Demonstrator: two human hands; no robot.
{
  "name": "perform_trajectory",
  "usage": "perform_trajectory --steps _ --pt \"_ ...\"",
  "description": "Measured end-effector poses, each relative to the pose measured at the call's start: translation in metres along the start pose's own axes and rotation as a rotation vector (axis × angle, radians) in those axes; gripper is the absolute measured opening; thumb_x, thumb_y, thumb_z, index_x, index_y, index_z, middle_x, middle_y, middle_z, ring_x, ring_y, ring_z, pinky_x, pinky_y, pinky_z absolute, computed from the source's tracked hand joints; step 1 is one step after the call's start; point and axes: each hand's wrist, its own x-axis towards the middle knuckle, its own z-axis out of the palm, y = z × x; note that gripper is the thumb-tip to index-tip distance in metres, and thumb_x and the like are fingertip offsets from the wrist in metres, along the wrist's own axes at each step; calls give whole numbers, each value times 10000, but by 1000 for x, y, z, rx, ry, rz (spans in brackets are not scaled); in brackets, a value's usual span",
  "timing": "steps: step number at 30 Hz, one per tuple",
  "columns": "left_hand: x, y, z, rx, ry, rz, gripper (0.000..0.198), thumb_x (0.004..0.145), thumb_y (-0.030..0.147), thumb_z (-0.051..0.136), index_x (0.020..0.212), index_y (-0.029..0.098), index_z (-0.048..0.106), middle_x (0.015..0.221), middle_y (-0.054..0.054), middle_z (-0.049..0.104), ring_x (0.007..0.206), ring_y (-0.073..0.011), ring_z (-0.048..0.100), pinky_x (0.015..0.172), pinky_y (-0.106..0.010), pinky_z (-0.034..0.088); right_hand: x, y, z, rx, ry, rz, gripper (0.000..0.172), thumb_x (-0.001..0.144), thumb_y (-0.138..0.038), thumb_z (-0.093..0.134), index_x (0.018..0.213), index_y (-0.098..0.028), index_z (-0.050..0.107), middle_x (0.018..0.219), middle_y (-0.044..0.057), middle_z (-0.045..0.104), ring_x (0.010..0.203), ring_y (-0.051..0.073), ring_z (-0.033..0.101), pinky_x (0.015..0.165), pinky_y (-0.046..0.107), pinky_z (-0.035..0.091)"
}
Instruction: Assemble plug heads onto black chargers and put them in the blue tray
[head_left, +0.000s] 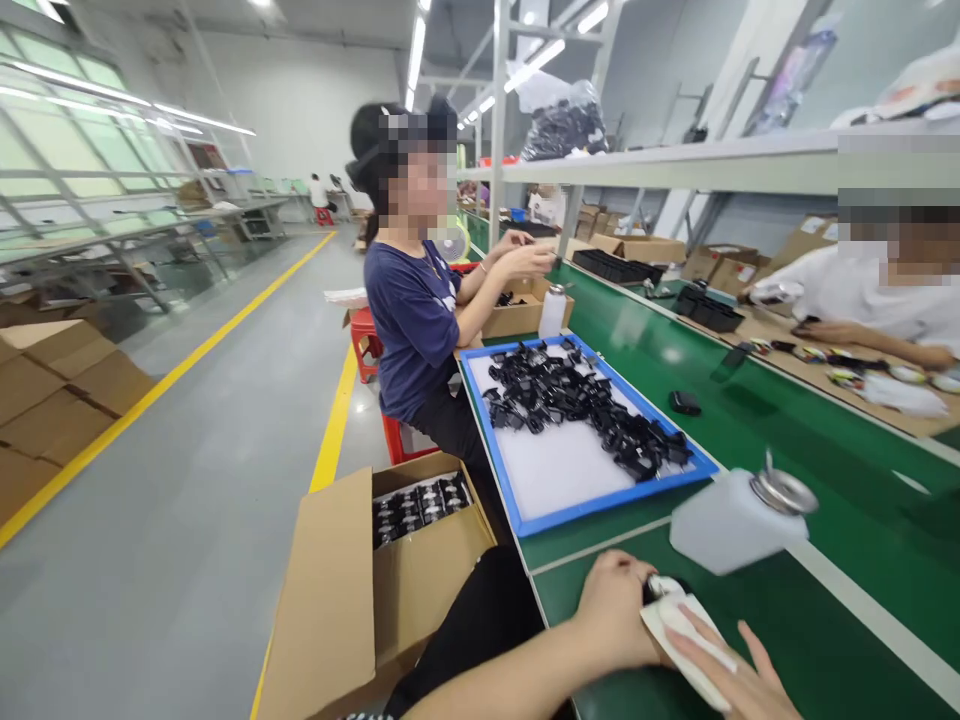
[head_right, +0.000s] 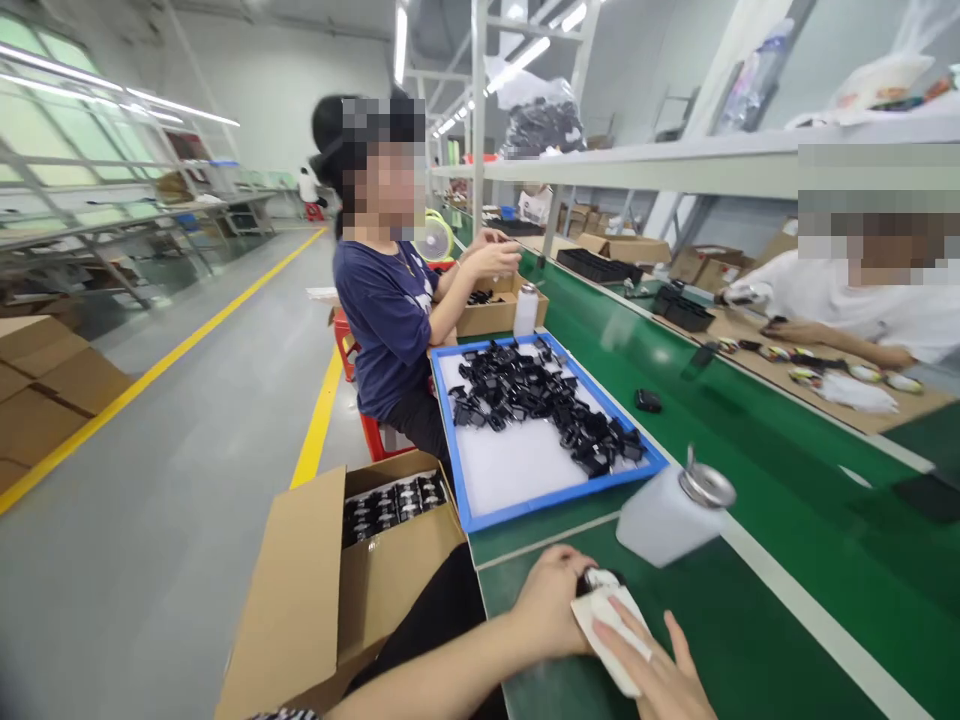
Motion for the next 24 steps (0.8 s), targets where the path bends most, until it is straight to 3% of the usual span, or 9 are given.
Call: perform_trajectory --steps 2,5,8,10,11,15,18,21,24 --pt "-3 2 -3 44 13 2 621 353 367 681 922 168 530 903 -52 501 859 -204 458 784 -301 390 -6 4 -21 136 -72 138 460 700 -116 282 1082 -289 471 1033 -6 535 915 191 510 828 385 377" --pt "-3 5 -5 114 19 1 603 399 351 668 946 151 511 937 -65 488 899 -204 444 812 -308 371 -4 12 -47 324 -106 583 353 715 -209 312 971 -234 555 932 15 592 840 191 548 722 320 448" --pt "0 5 -4 147 26 43 571 432 344 655 942 138 502 921 -58 501 920 -199 433 834 -315 353 12 17 -47 363 47 884 316 719 -251 338 937 -202 563 916 28 596 833 204 543 735 348 431" --pt "0 4 -3 166 32 65 576 427 338 659 940 130 500 884 -53 517 920 -203 429 829 -322 353 28 11 -32 380 211 896 329 726 -223 324 975 -193 537 982 35 568 911 194 505 796 358 391" --pt "0 4 -3 175 33 69 566 426 332 660 931 128 505 861 -51 526 911 -206 432 817 -322 359 34 5 -23 393 232 854 344 729 -198 308 1000 -193 521 1018 39 549 948 186 483 817 363 372" --pt "-1 4 -5 164 -8 126 428 470 288 640 866 160 540 837 -34 553 867 -191 450 808 -303 361 36 -21 2 358 9 484 451 683 -67 271 1037 -225 502 1138 44 454 1092 183 338 906 472 193" --pt "-2 5 -6 145 6 116 458 505 301 620 931 165 518 893 -45 539 898 -187 442 812 -294 358 8 -23 -6 360 -96 352 455 683 -62 269 1028 -234 510 1166 50 422 1113 187 303 913 505 103" --pt "-1 6 -6 154 15 56 532 463 338 645 944 155 509 893 -53 520 923 -194 432 805 -295 364 -21 -7 -30 472 -139 498 366 713 -155 308 992 -229 533 1094 50 494 1050 217 390 900 495 175" --pt "-1 6 -5 178 7 16 570 435 342 661 948 156 499 892 -48 504 947 -199 422 820 -307 355 -32 14 -57 697 -76 823 363 735 -312 330 1022 -171 501 1005 77 551 880 234 519 789 421 373"
